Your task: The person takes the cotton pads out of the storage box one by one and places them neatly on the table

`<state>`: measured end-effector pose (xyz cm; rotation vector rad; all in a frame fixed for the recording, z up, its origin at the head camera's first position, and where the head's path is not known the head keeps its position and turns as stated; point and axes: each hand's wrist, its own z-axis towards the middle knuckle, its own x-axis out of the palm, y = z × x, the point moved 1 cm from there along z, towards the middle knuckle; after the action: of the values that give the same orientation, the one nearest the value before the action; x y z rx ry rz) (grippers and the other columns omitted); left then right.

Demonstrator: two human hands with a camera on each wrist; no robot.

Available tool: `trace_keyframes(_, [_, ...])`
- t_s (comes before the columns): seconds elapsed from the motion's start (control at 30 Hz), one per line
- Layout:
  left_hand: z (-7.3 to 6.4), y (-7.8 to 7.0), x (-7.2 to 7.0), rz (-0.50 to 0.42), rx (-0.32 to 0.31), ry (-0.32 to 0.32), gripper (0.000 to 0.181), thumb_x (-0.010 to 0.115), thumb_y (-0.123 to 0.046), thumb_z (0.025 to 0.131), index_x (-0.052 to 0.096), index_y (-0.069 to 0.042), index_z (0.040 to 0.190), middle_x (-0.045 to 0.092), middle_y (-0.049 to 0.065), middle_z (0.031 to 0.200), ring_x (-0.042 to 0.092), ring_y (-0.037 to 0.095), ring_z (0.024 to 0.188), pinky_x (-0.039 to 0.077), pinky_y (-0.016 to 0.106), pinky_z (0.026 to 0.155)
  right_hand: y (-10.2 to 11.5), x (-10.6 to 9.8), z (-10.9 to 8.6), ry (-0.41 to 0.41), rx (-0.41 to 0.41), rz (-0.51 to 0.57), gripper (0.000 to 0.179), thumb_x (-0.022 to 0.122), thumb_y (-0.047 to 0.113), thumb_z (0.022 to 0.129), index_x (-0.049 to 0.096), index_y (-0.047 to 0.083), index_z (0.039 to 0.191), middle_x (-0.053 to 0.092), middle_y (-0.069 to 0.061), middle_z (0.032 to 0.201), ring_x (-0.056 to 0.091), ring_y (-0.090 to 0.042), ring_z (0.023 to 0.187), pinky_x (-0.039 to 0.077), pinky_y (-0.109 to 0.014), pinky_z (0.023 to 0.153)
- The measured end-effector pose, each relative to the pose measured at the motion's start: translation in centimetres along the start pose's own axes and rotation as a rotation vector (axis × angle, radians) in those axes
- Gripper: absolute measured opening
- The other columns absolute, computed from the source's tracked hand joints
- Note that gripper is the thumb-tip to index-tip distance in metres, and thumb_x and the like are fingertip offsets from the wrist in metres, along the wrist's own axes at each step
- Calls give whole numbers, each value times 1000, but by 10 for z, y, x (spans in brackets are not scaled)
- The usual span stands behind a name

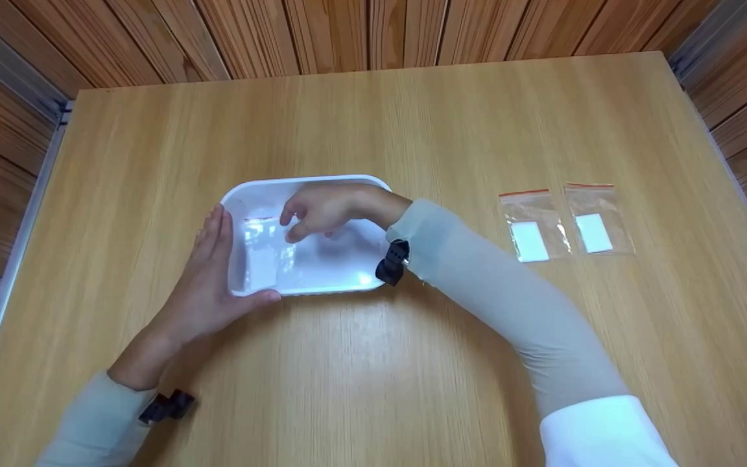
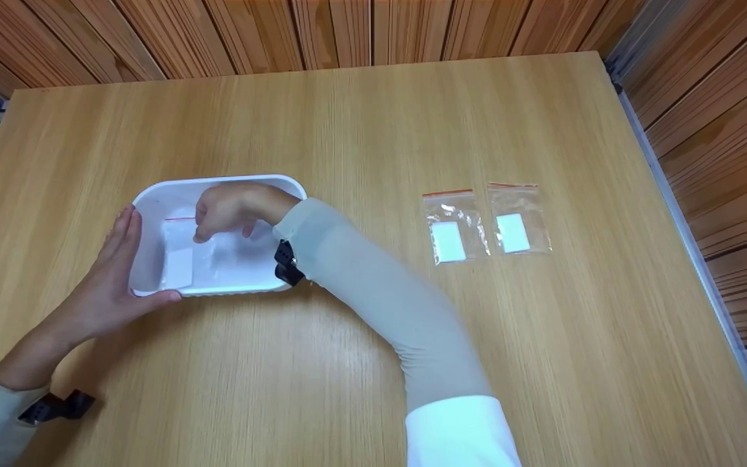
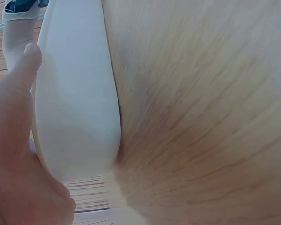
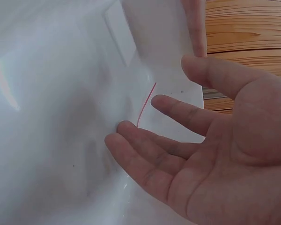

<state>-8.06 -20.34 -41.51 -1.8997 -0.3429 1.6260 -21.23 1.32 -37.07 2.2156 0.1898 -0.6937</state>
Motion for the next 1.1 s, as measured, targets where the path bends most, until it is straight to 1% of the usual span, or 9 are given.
trace_keyframes(0.1, [-1, 1, 1, 5, 4, -2, 133, 81, -59, 79, -10, -8, 162, -14, 11, 170, -9, 36, 156, 10, 66, 119, 0, 1, 0, 17, -17, -17, 52, 61, 34, 102, 51, 14, 150, 51, -6, 145, 62, -24, 107, 54, -34, 85])
trace_keyframes(0.23, [0, 0, 0, 8, 1, 5, 134, 81, -59, 79, -10, -8, 162, -15, 10, 170, -9, 35, 156, 11, 67, 119, 2, 3, -1, 62, -6, -53, 53, 58, 36, 103, 48, 21, 153, 43, -1, 156, 55, -19, 119, 49, -34, 95])
trace_keyframes(0.3, [0, 0, 1, 6, -1, 6, 134, 81, -59, 78, -10, -8, 162, -15, 10, 170, -10, 35, 156, 11, 68, 118, 3, 5, -1, 89, 0, -78, 53, 57, 35, 104, 47, 22, 154, 40, -1, 160, 48, -20, 129, 44, -35, 104])
trace_keyframes(0.4, [0, 0, 1, 2, -5, 9, 134, 81, -59, 78, -10, -8, 162, -15, 10, 170, -10, 34, 156, 10, 66, 119, 4, 6, 0, 122, -7, -153, 53, 56, 35, 104, 48, 19, 154, 30, -8, 165, 31, -23, 147, 27, -41, 120])
trace_keyframes(0.53, [-1, 0, 0, -8, -6, 10, 134, 81, -59, 79, -11, -10, 162, -16, 9, 170, -10, 33, 156, 9, 64, 120, 4, 7, -1, 155, 0, -267, 54, 56, 36, 103, 48, 17, 154, 15, -14, 169, 8, -29, 156, 11, -43, 125])
trace_keyframes(0.6, [-1, 0, 0, -13, -8, 11, 133, 81, -59, 79, -12, -11, 162, -16, 8, 170, -11, 32, 156, 8, 64, 121, 5, 8, -1, 168, 10, -316, 56, 57, 36, 103, 46, 17, 154, 11, -14, 170, 5, -29, 156, 10, -42, 125])
trace_keyframes(0.87, [-1, -1, 1, -10, -22, 18, 132, 79, -61, 79, -12, -11, 162, -16, 7, 170, -11, 31, 156, 10, 64, 120, 11, 11, 2, 158, 22, -364, 60, 64, 39, 100, 48, 15, 153, 21, -9, 168, 16, -26, 154, 22, -43, 123])
trace_keyframes(0.97, [0, 0, 1, -11, -2, 1, 133, 81, -59, 79, -10, -8, 162, -15, 9, 170, -9, 33, 156, 10, 62, 121, 10, 10, 3, 117, -21, -359, 57, 65, 35, 99, 55, 6, 146, 32, -13, 162, 30, -27, 148, 28, -39, 120])
trace_keyframes(1.1, [0, 2, 1, -5, 29, -20, 134, 83, -56, 78, -8, -4, 161, -14, 13, 170, -7, 35, 156, 7, 58, 123, 9, 9, 4, 51, -76, -304, 56, 66, 29, 98, 55, -4, 142, 43, -18, 154, 42, -29, 140, 33, -35, 116])
